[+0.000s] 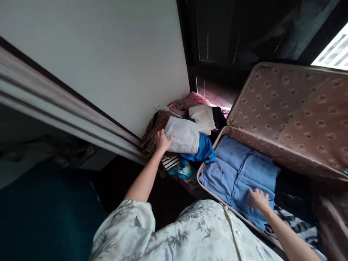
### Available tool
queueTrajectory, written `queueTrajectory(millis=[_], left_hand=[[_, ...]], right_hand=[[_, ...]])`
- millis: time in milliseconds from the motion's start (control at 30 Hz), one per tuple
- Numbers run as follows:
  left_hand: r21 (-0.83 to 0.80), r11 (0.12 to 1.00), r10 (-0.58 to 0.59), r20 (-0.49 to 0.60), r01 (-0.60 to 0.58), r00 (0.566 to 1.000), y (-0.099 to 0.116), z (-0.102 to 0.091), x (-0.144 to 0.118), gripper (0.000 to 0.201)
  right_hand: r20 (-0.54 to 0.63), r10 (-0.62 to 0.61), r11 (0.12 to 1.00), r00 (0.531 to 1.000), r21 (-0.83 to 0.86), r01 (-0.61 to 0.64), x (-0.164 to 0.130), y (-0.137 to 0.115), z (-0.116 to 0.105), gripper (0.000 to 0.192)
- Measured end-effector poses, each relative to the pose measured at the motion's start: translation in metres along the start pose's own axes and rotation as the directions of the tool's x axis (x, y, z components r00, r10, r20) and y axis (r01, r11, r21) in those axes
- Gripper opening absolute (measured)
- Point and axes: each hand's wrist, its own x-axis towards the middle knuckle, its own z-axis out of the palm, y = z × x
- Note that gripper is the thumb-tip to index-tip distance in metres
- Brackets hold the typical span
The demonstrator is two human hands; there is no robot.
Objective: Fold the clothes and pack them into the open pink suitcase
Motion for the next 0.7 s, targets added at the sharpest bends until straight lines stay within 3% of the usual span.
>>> queueTrajectory(millis=[100,167,267,333,433,533,633,700], left_hand=[[0.090,0.992,-0.113,0.247,0.094,0.962,-0.022,0.000,0.032,0.087],[0.145,0.985,-0.139,0.309,0.097,0.941,-0.027,0.007,0.039,0.092],[0.189,0.975,-0.169,0.287,0.117,0.943,-0.028,0.015,0.038,0.097],[0.209,0.970,-0.187,0.294,0.128,0.937,-0.028,0.017,0.036,0.097],[0.215,0.971,-0.166,0.314,0.100,0.935,-0.027,0.017,0.036,0.084],[0.224,0.971,-0.153,0.310,0.084,0.938,-0.029,0.014,0.036,0.068],[0.205,0.978,-0.104,0.296,0.043,0.950,-0.035,0.009,0.033,0.069],[0.172,0.982,0.030,0.292,-0.083,0.956,-0.041,0.004,0.026,0.083]], right_hand=[[-0.054,-0.038,0.977,0.998,0.207,0.049,0.012,-0.032,-0.059,0.045],[-0.141,-0.093,0.887,0.986,0.438,0.146,0.016,-0.064,-0.102,0.044],[-0.266,-0.224,0.595,0.937,0.724,0.348,0.022,-0.120,-0.163,0.045],[-0.289,-0.284,0.385,0.914,0.839,0.385,0.028,-0.160,-0.198,0.051],[-0.194,-0.268,0.136,0.944,0.962,0.236,0.043,-0.216,-0.242,0.067],[0.057,-0.207,-0.064,0.977,0.995,-0.072,0.059,-0.258,-0.273,0.065],[0.193,-0.170,-0.109,0.966,0.971,-0.213,0.073,-0.283,-0.295,0.048],[0.206,-0.158,-0.098,0.966,0.970,-0.223,0.081,-0.291,-0.308,0.039]])
